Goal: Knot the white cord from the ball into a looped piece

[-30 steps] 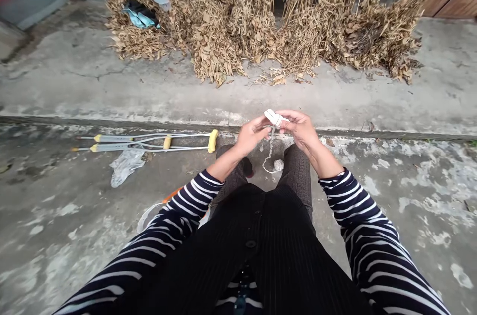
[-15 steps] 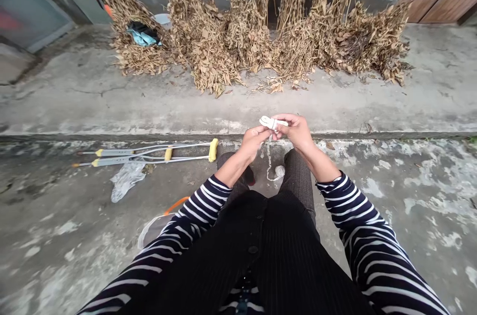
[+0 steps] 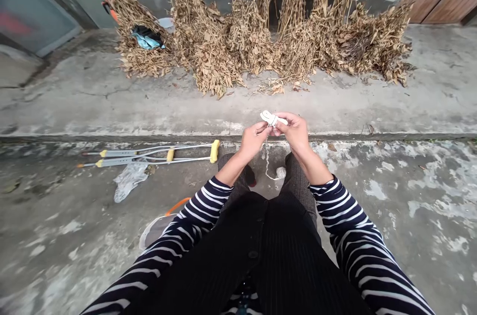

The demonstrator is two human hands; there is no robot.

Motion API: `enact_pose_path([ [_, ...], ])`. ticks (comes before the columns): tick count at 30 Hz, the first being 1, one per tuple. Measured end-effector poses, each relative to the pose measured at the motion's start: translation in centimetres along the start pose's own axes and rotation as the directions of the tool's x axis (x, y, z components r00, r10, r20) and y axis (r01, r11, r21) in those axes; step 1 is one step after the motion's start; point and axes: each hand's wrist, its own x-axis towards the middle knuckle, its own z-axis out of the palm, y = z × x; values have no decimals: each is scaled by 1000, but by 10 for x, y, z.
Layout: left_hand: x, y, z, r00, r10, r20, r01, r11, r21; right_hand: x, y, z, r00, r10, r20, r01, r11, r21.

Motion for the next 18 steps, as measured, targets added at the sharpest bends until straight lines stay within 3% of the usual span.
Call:
enact_pose_path([
  [4, -3, 4, -2, 998, 21, 64, -17, 998, -62, 0, -3, -2, 1000, 5, -15, -5, 1000, -20],
  [8, -5, -1, -1, 994, -80, 78, 89, 990, -110, -2, 0, 1, 1000, 21, -19, -21, 1000, -7],
  [14, -5, -20, 0, 968, -250, 19, 251, 964, -85, 0, 6, 6, 987, -52, -152, 54, 998, 12],
  [18, -3, -40, -6, 959, -283, -5, 283, 959, -21, 6, 5, 5, 962, -146, -230, 150, 989, -1],
])
